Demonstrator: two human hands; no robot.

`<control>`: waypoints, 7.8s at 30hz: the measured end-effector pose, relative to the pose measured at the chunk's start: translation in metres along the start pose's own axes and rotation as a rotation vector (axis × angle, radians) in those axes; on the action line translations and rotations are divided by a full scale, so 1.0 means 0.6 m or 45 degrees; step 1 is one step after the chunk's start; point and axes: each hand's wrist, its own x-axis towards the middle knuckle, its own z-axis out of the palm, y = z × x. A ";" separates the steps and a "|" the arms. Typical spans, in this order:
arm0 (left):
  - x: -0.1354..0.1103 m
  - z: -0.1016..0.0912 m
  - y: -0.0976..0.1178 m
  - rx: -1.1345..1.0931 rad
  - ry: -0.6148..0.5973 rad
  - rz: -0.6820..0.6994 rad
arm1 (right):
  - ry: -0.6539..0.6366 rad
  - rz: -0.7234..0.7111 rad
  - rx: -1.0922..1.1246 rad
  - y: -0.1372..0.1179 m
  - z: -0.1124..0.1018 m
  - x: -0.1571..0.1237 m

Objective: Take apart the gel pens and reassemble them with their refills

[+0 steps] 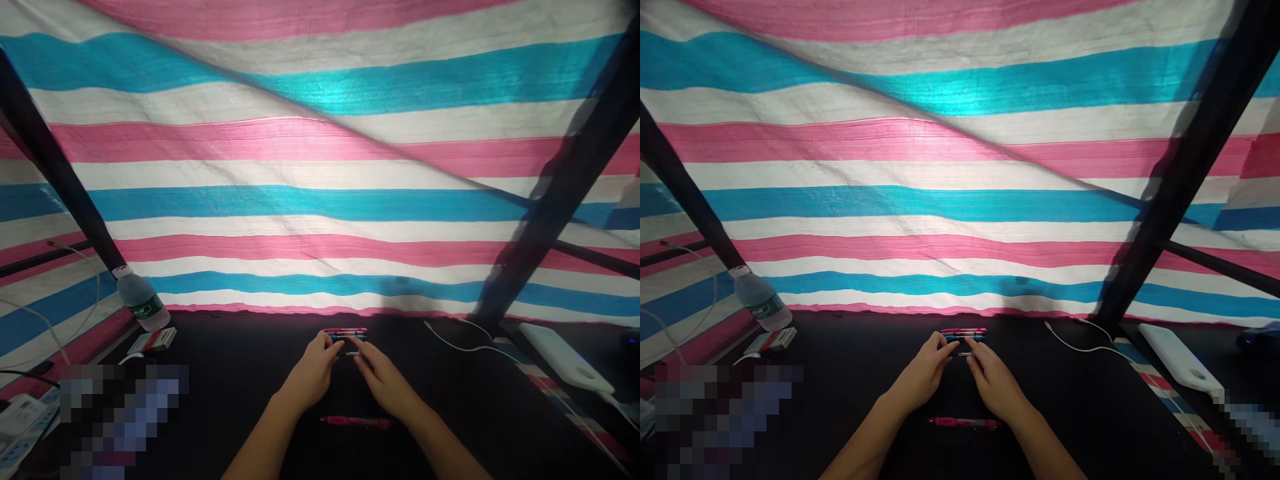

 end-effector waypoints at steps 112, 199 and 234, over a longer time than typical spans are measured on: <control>-0.006 -0.025 0.022 -0.045 -0.439 0.044 | -0.384 0.029 -0.192 -0.026 -0.034 -0.008; 0.012 -0.029 -0.001 -0.227 0.142 -0.173 | 0.310 0.192 0.560 0.002 -0.001 0.024; 0.008 -0.027 0.017 0.250 0.065 0.075 | 0.216 0.182 0.502 0.001 0.005 0.019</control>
